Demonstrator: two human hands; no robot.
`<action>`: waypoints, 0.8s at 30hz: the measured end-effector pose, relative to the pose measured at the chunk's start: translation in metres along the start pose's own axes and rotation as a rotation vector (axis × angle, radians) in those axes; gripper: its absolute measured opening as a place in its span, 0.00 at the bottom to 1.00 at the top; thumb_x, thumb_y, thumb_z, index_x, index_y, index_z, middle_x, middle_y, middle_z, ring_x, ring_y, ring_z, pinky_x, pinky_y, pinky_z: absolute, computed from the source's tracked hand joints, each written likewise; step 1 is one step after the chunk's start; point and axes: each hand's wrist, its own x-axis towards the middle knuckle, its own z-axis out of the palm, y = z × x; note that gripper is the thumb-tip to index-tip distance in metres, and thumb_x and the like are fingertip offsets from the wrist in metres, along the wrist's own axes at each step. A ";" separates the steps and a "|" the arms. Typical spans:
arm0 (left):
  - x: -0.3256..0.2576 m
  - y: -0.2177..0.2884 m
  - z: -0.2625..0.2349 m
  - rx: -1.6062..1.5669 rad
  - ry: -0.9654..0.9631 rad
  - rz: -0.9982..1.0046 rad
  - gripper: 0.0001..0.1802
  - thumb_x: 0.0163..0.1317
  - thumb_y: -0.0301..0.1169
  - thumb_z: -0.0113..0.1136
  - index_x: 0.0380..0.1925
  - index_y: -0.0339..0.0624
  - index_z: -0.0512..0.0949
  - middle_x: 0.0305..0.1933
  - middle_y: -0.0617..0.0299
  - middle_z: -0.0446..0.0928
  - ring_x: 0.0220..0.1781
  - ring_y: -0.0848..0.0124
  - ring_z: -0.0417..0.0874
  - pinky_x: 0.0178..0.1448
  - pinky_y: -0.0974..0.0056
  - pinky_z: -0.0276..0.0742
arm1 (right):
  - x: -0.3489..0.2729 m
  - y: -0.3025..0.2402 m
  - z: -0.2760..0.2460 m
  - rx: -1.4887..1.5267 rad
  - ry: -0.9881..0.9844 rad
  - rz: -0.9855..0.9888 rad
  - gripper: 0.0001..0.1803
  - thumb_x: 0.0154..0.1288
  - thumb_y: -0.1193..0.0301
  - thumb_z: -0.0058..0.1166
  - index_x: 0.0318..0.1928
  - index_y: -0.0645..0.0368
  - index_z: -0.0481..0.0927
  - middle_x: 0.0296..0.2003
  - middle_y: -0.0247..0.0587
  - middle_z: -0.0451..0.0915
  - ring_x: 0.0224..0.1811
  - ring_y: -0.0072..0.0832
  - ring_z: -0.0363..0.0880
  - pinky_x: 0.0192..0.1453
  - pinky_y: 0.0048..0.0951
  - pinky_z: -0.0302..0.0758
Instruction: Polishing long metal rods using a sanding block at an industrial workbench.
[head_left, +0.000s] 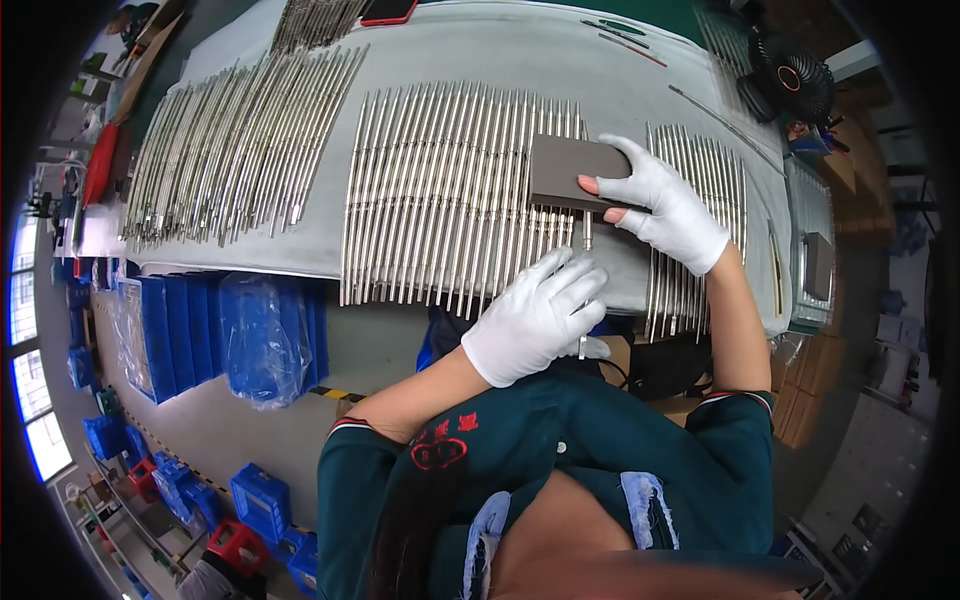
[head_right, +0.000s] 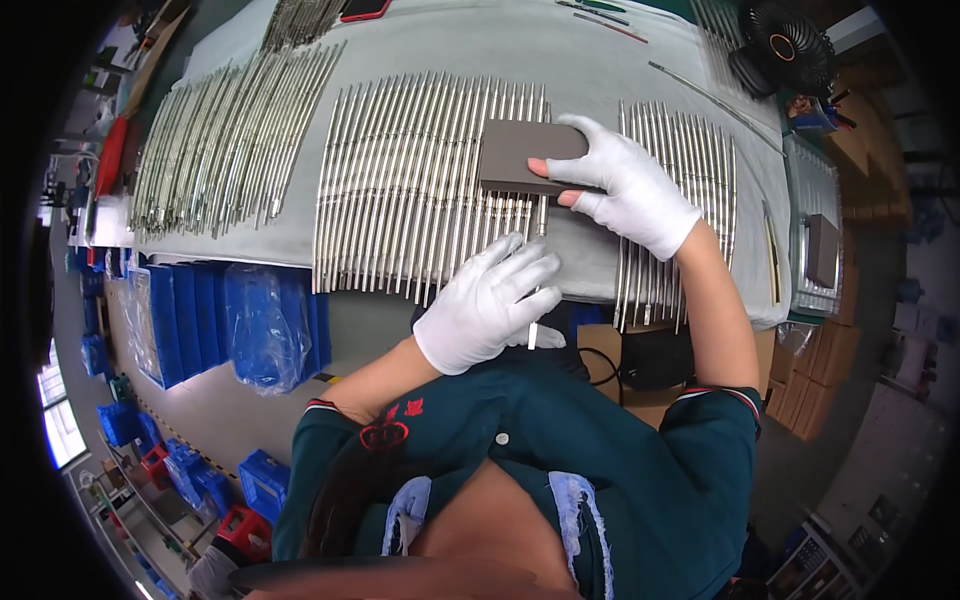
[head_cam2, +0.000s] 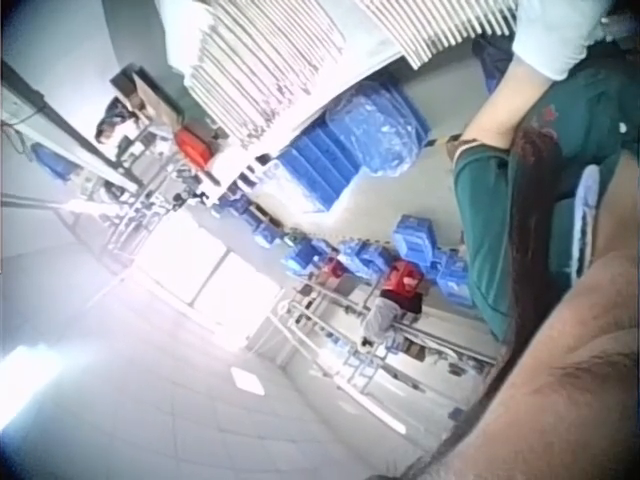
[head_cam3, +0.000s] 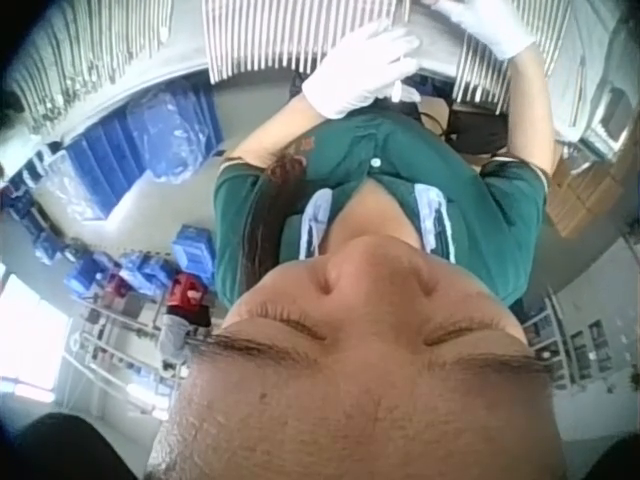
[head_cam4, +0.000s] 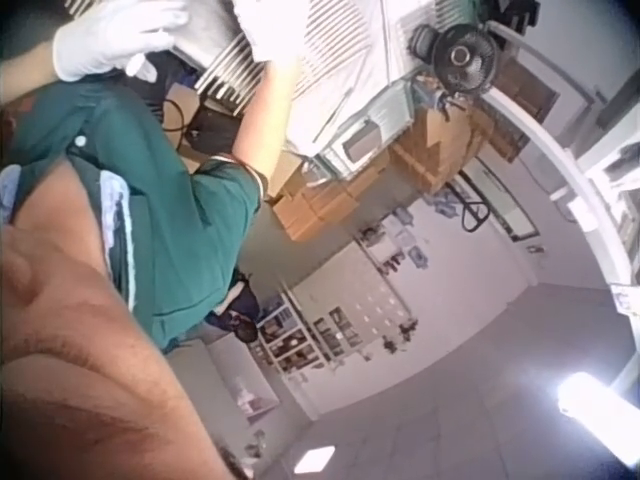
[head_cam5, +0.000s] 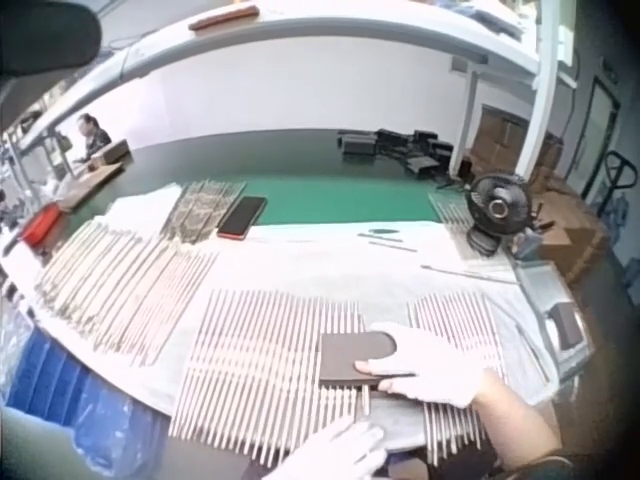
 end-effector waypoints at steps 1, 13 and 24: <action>-0.001 -0.001 0.000 0.000 -0.032 0.013 0.33 0.49 0.52 0.75 0.50 0.47 0.76 0.62 0.55 0.75 0.68 0.54 0.77 0.74 0.45 0.71 | -0.003 0.005 0.002 -0.002 0.008 0.091 0.29 0.61 0.73 0.67 0.64 0.47 0.83 0.73 0.55 0.67 0.71 0.50 0.71 0.76 0.40 0.66; 0.006 -0.009 -0.009 0.036 -0.394 -0.063 0.40 0.52 0.48 0.76 0.61 0.38 0.75 0.63 0.52 0.75 0.75 0.51 0.69 0.80 0.41 0.59 | -0.082 0.135 -0.022 0.217 1.025 0.242 0.31 0.74 0.75 0.62 0.75 0.55 0.71 0.73 0.37 0.70 0.73 0.26 0.68 0.76 0.28 0.65; 0.007 -0.010 -0.004 0.000 -0.329 -0.063 0.38 0.53 0.46 0.76 0.61 0.38 0.75 0.64 0.48 0.74 0.73 0.48 0.71 0.77 0.43 0.64 | -0.103 0.168 -0.012 0.180 1.237 0.327 0.36 0.74 0.78 0.60 0.79 0.50 0.65 0.76 0.39 0.66 0.75 0.28 0.66 0.78 0.29 0.61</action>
